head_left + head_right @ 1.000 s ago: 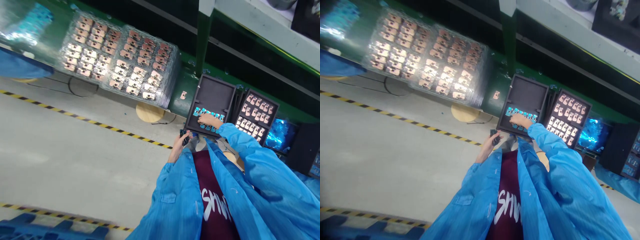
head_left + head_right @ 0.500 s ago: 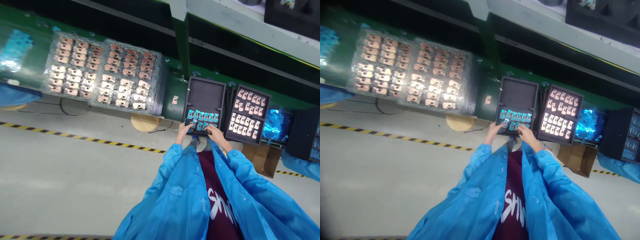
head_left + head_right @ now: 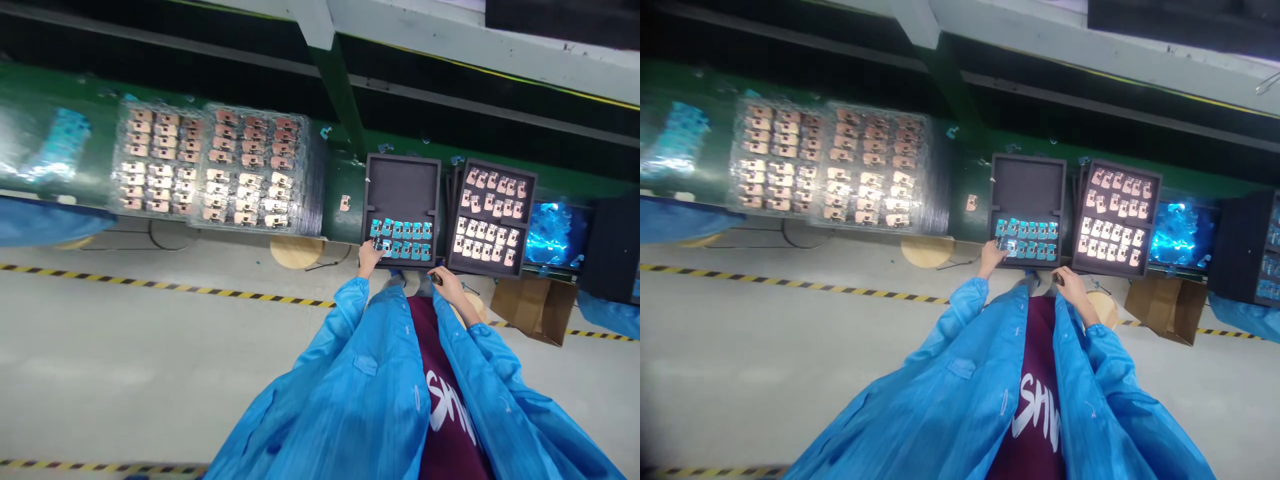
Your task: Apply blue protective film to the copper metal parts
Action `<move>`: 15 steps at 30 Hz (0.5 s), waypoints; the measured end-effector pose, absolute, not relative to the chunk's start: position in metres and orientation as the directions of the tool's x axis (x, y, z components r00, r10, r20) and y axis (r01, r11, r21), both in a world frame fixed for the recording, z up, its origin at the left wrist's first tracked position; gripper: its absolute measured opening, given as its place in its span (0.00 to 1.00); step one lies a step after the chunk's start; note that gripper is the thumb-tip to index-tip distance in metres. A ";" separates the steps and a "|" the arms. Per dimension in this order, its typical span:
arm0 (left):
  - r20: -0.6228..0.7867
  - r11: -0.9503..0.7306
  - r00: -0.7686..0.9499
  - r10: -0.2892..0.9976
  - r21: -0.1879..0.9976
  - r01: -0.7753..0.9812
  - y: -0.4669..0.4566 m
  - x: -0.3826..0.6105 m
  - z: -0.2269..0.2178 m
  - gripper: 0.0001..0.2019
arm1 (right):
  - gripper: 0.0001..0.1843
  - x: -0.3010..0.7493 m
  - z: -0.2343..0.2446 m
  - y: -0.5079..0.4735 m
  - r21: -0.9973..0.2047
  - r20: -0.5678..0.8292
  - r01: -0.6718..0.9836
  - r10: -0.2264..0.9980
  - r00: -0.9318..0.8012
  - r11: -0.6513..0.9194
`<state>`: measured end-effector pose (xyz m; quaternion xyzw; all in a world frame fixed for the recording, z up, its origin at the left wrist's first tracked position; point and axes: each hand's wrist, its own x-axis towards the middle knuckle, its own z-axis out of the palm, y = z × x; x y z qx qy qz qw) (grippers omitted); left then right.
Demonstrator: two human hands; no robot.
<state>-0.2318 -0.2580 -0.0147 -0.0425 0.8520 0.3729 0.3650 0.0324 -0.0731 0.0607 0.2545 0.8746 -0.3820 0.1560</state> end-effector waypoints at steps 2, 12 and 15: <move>-0.651 0.716 -0.733 0.195 0.606 -0.348 -0.261 -0.236 -0.014 0.14 | 0.21 0.033 0.057 -0.072 -0.607 -0.449 0.554 0.329 -0.831 0.570; -0.686 0.626 -0.709 0.165 0.628 -0.462 -0.278 -0.248 -0.017 0.06 | 0.20 0.046 0.048 -0.073 -0.644 -0.397 0.530 0.351 -0.848 0.552; -0.628 0.653 -0.765 0.142 0.640 -0.404 -0.280 -0.252 -0.017 0.05 | 0.20 0.054 0.047 -0.074 -0.636 -0.404 0.544 0.366 -0.839 0.547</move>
